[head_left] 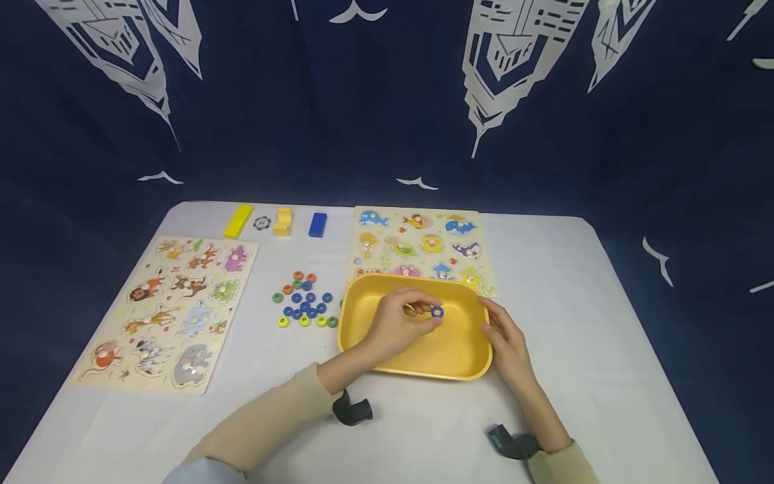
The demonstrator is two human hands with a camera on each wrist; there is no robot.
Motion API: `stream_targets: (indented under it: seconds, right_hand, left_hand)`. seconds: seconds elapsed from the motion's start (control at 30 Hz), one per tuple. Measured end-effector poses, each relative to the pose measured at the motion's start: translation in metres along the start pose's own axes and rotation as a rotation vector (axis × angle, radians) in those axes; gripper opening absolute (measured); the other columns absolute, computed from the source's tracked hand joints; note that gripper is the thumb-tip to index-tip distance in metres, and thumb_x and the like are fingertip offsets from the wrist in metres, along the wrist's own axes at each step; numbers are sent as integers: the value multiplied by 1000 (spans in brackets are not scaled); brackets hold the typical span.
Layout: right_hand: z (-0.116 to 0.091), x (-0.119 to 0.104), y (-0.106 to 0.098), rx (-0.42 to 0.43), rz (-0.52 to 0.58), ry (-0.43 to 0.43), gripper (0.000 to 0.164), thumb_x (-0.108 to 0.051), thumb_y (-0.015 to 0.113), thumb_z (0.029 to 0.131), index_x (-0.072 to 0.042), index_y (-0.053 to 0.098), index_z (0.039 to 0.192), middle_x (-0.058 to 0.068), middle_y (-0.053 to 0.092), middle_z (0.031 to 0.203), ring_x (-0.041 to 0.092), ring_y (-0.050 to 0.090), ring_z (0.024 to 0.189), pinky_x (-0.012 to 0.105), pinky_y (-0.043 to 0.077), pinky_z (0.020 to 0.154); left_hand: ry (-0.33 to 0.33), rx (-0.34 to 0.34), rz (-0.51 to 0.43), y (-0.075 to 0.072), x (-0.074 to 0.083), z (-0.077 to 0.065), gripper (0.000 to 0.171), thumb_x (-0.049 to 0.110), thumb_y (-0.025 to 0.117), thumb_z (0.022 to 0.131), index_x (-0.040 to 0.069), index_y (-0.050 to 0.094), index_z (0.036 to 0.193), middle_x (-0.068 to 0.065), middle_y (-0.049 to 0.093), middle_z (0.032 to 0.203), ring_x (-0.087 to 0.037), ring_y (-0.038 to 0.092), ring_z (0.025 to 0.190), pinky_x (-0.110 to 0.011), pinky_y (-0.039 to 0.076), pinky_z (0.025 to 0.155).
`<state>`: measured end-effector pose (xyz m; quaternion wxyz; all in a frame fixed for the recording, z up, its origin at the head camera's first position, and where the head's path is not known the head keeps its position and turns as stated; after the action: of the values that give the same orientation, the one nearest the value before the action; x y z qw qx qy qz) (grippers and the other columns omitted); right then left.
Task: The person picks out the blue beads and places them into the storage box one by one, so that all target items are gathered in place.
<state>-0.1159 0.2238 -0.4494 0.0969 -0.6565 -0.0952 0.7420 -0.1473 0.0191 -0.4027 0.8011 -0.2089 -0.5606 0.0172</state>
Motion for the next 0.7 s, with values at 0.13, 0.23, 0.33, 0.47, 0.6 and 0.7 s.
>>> stream_targets:
  seconds: [0.13, 0.23, 0.33, 0.47, 0.6, 0.7]
  right_hand:
    - [0, -7, 6, 1, -7, 13, 38, -2, 39, 92, -3, 39, 130, 12, 37, 138, 26, 31, 129, 7, 31, 92]
    - [0, -8, 7, 5, 10, 5, 38, 0, 38, 91, -1, 39, 130, 14, 38, 137, 27, 31, 128, 9, 32, 92]
    - [0, -8, 7, 4, 15, -12, 38, 1, 39, 91, 0, 40, 129, 15, 38, 137, 25, 32, 128, 10, 32, 94]
    - [1, -8, 6, 10, 18, -10, 38, 0, 39, 91, -2, 40, 129, 13, 38, 137, 17, 33, 128, 9, 31, 94]
    - [0, -7, 5, 17, 29, -8, 38, 1, 39, 91, -2, 41, 129, 13, 38, 137, 11, 35, 127, 9, 31, 94]
    - [0, -8, 3, 9, 20, -34, 38, 3, 39, 91, 1, 39, 129, 17, 38, 136, 9, 35, 127, 9, 31, 94]
  left_hand:
    - [-72, -87, -6, 37, -15, 12, 17, 10, 75, 68, 12, 68, 84, 3, 56, 67, -4, 48, 61, -15, 43, 56]
    - [-140, -133, 10, 54, -28, 17, 18, 9, 75, 68, 12, 68, 84, 5, 55, 61, -1, 46, 53, -13, 40, 50]
    - [-181, -175, 48, 64, -38, 20, 17, 9, 74, 67, 12, 68, 83, 6, 56, 58, 0, 45, 49, -13, 39, 47]
    - [-179, -229, 142, 72, -48, 22, 16, 10, 73, 67, 15, 69, 82, 9, 55, 56, 2, 45, 49, -12, 38, 48]
    - [-166, -287, 253, 76, -50, 22, 14, 15, 72, 71, 18, 69, 84, 13, 54, 56, 4, 44, 51, -11, 37, 50]
    - [-166, -336, 325, 78, -48, 23, 15, 19, 70, 73, 19, 69, 89, 15, 54, 57, 4, 45, 52, -11, 36, 51]
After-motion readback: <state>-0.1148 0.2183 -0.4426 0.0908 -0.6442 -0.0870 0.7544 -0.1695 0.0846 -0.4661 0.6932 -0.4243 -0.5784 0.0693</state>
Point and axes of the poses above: each hand's wrist, its own z-axis towards the middle knuckle, its own y-axis out of the palm, x = y × z, the point moved 3 cm from there along z, towards the middle knuckle
